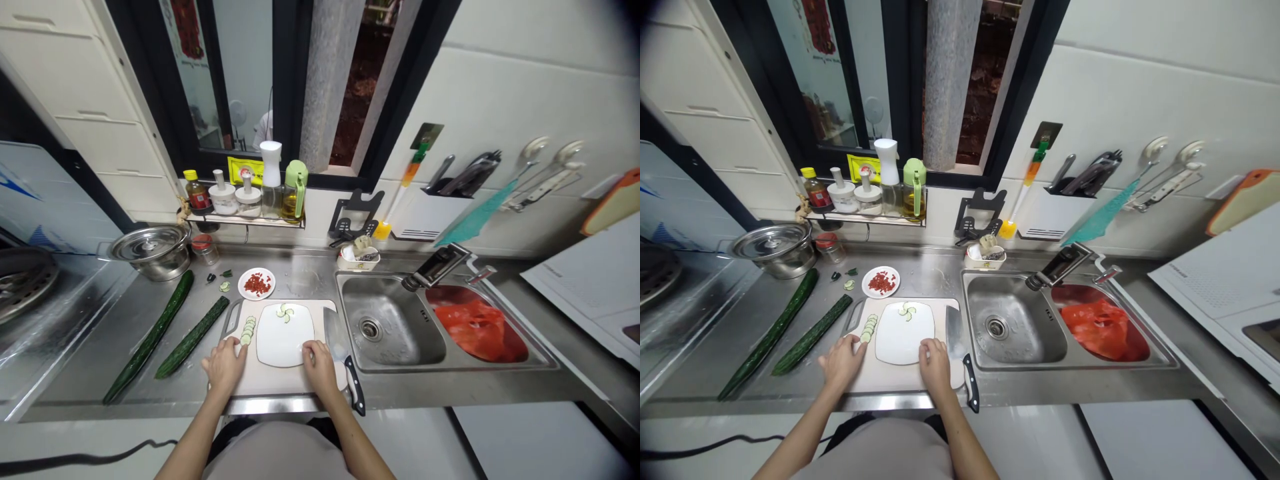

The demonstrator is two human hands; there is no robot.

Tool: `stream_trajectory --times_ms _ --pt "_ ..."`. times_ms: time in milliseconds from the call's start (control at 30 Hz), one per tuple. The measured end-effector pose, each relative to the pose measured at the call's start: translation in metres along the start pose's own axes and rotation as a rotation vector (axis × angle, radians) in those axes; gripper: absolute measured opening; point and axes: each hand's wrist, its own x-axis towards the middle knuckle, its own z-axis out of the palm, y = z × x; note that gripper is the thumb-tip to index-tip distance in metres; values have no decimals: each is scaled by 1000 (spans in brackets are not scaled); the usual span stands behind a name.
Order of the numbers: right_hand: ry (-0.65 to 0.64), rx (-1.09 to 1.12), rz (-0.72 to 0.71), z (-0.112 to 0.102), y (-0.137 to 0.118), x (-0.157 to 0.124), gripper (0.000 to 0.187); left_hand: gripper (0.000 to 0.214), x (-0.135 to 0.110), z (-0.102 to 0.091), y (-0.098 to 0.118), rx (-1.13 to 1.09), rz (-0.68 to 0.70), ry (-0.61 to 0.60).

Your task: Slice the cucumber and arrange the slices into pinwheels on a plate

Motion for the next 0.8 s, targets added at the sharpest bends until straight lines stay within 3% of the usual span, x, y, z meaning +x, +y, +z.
stream_trajectory --times_ms 267,567,667,800 --pt "0 19 9 -3 1 -4 19 26 3 -3 4 -50 -53 -27" --pt "11 20 9 -7 4 -4 19 22 7 -4 5 -253 -73 3" --pt "14 32 18 -8 5 -4 19 27 10 -4 8 -454 -75 3" --pt "11 106 52 -8 -1 4 18 41 14 -13 21 -933 -25 -68"
